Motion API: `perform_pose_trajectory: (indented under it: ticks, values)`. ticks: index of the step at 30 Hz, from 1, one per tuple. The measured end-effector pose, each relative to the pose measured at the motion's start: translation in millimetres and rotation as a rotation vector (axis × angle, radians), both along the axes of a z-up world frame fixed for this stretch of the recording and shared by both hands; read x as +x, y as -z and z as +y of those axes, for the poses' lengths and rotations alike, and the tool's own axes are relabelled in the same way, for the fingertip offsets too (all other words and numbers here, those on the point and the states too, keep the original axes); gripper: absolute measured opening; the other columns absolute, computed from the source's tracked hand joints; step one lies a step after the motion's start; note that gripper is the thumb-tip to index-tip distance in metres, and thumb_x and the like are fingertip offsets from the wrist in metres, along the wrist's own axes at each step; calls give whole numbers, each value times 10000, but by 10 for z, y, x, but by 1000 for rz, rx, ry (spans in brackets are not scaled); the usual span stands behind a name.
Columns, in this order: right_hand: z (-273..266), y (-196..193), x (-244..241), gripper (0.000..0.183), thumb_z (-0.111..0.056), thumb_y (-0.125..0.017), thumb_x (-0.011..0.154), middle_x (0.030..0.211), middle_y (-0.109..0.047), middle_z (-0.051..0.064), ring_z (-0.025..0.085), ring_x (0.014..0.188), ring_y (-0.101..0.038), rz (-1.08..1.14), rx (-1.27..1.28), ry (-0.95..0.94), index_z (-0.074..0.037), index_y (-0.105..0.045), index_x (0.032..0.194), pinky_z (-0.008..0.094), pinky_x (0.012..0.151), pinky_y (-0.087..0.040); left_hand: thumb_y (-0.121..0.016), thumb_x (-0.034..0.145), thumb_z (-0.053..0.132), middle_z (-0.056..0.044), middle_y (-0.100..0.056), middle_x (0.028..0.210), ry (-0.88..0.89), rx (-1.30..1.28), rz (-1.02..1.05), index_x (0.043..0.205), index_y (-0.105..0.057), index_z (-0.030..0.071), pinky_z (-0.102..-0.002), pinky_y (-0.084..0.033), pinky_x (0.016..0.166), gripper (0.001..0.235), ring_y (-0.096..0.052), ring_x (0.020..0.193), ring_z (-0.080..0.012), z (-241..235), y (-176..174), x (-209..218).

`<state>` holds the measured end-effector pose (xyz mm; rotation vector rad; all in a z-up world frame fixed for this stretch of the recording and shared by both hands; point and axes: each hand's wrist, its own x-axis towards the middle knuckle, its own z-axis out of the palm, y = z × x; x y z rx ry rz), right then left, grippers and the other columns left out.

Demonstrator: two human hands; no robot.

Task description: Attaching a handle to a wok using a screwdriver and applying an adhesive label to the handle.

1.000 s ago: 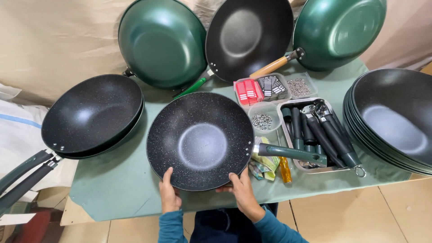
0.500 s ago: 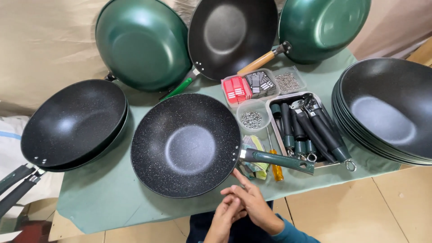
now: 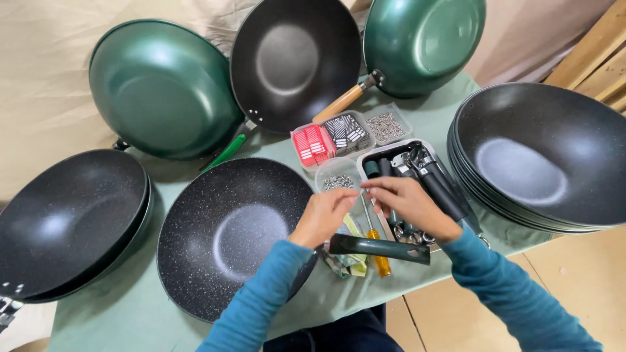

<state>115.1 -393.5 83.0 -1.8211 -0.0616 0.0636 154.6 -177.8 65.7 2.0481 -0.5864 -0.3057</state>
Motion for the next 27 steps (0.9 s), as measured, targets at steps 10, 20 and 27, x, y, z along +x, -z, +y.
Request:
perform_pose_trajectory:
  ticks: [10,20,27]
  values:
    - [-448,1460,2216,312,-317,-677,936,942,-762,50,265,940,-735,-301,-839,134,-184,-741,1211,415,866,-563,-605,936,272,-72,-722,968,-250,506,-497,1058,-720,189,-504,-577,811,188,-718,946,-333,-599,1409,1967]
    - [-188,1549,2803,566,-473,-753,869,1101,-618,111,311,1085,-561,-249,-1239,133,-206,-647,1357,450,887,-506,-804,788,353,-103,-656,1205,-364,726,-702,1024,-740,145,-633,-198,1144,321,-434,1366,-345,-934,1532,2270]
    - [-135,1628,3017,587,-449,-759,871,1146,-590,138,326,1124,-542,-195,-1231,122,-189,-620,1379,466,895,-500,-751,811,299,-108,-658,1227,-371,737,-687,1023,-738,163,-677,-128,1160,253,-450,1363,-336,-948,1813,2400]
